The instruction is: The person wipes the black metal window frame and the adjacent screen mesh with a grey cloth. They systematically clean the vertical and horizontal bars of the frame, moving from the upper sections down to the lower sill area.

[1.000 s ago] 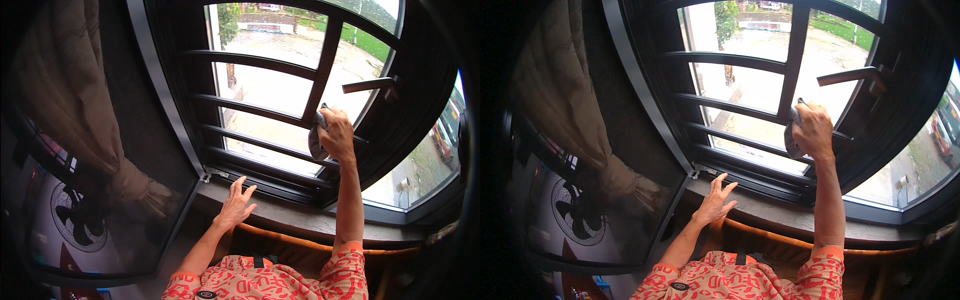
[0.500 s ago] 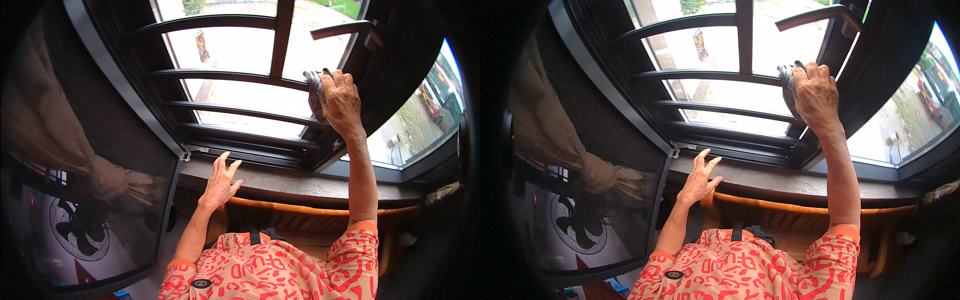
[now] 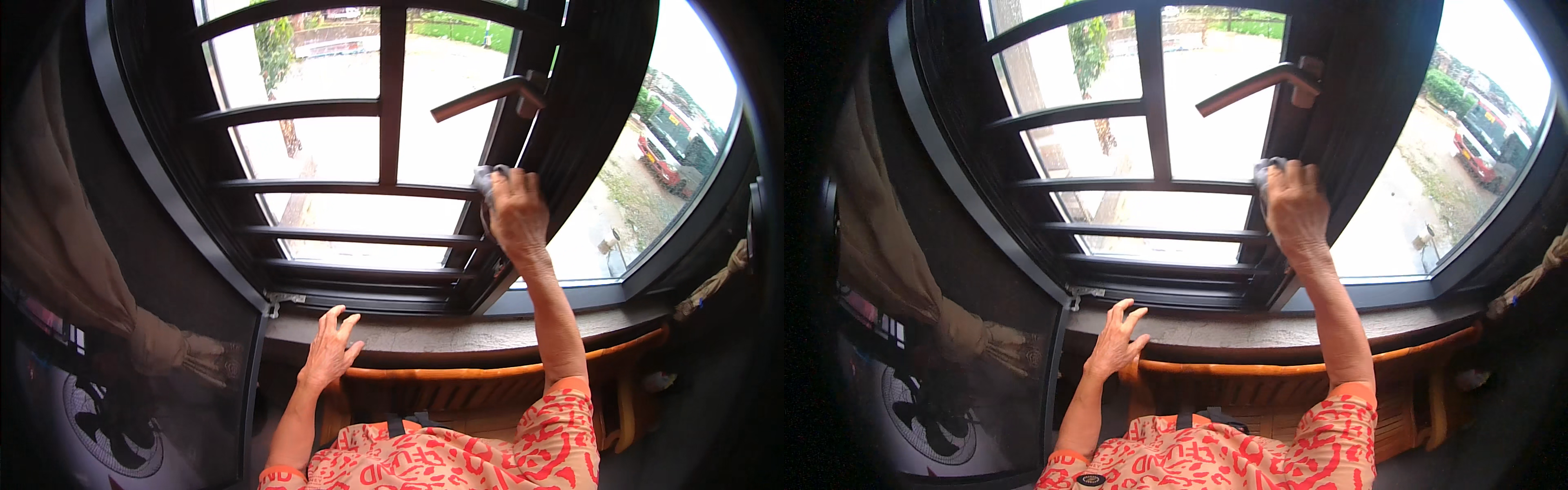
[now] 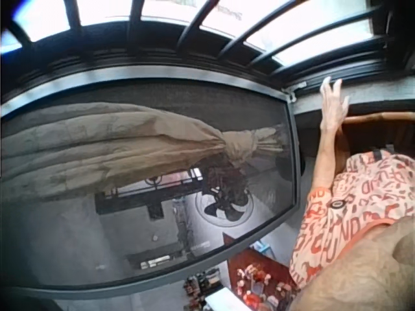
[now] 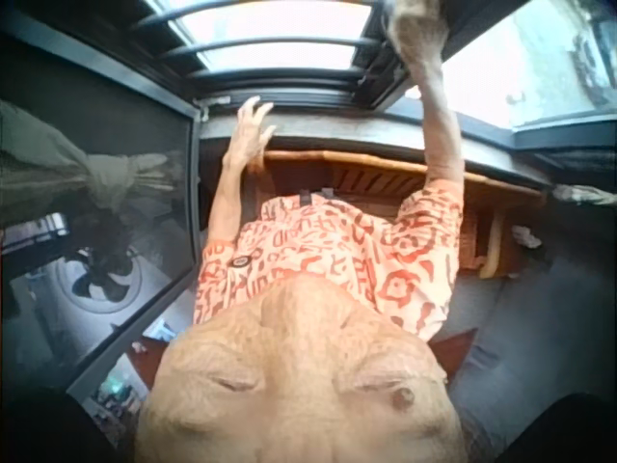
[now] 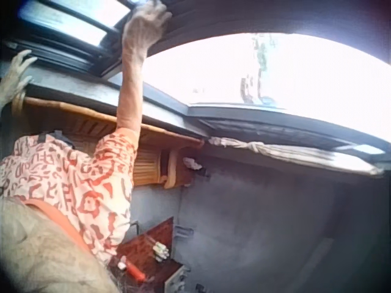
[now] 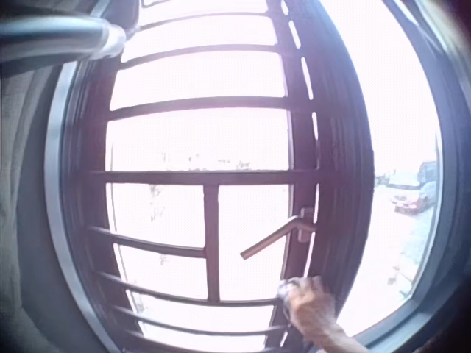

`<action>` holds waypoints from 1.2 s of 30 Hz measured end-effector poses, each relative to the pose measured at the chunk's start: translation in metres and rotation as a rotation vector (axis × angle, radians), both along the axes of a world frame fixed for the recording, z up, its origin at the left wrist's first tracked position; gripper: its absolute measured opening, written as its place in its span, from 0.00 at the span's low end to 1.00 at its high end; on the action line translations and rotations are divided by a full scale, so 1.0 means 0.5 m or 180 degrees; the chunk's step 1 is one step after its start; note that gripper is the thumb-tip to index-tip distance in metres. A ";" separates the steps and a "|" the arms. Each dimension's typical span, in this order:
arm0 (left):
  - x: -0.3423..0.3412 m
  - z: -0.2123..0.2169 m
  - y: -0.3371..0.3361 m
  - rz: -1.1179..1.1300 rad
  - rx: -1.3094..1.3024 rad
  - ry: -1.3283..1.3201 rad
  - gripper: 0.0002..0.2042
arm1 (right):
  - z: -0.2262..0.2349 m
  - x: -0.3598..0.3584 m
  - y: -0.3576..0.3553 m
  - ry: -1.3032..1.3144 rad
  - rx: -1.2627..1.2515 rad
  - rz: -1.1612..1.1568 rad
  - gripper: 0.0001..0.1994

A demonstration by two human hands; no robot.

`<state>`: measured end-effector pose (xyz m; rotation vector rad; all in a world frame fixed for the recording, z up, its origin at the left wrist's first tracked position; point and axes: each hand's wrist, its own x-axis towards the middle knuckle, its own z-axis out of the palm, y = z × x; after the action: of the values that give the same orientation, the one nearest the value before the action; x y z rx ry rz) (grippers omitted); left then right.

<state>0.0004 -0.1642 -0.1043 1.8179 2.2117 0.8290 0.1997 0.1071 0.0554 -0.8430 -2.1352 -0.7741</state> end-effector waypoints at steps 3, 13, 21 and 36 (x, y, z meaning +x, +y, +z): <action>0.010 0.010 0.011 -0.0085 0.0037 -0.0051 0.26 | 0.002 -0.012 0.000 -0.0017 -0.0090 0.0518 0.13; 0.023 0.017 0.017 -0.0211 -0.0119 -0.0038 0.25 | 0.025 0.018 -0.038 -0.0001 -0.0703 0.0510 0.18; 0.026 0.028 0.034 -0.0344 0.0012 -0.0021 0.24 | 0.031 -0.008 0.002 0.0260 -0.0799 0.0868 0.12; 0.046 0.017 0.064 -0.0545 -0.0332 -0.0066 0.23 | 0.008 -0.013 0.037 0.0409 -0.0219 0.1100 0.11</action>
<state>0.0236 -0.1322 -0.0960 1.9065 2.0119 0.6828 0.1934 0.1258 0.0594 -0.5204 -2.1232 -0.4583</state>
